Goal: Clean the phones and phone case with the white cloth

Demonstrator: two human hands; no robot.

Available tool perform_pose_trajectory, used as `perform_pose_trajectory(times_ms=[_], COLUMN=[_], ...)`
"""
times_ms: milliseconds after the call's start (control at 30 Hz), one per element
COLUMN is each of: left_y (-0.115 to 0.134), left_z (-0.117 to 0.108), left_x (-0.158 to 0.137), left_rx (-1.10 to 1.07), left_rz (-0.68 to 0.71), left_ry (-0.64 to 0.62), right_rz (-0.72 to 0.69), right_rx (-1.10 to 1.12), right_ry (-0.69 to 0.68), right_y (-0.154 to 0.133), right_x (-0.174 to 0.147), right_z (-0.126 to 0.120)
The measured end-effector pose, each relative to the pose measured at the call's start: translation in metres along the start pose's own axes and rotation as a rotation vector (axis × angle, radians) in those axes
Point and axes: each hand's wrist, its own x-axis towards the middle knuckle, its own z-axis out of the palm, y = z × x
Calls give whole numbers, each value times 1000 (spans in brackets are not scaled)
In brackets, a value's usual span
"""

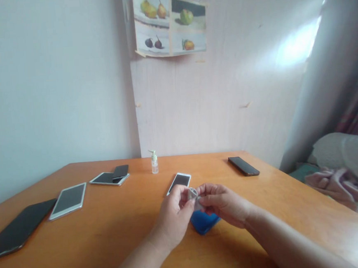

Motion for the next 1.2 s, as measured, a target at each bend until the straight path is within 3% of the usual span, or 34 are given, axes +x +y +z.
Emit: perform_pose_trajectory(times_ms=[300,533,633,867,1033,1200], left_y=[4,3,3,4,4,2], left_z=[-4,-4,-4,-7,-8,-10], left_x=[3,2,3,3,3,2], left_rx=[-89,-95,-112,-99,-170,-268], left_rz=[-181,-175,-159,-181,-224,-233], left_ry=[170,127,102,101,150,148], right_rz=[-3,-16,-22,-228,-471,-542], right_rx=[-50,-185,-223,-291,-706,-944], right_ry=[74,47,110,222,243,154], right_y=[3,0,-1,1,4,-5], right_x=[3,0,1,5,1,-9], right_z=[-7,-1,1,5,7,10])
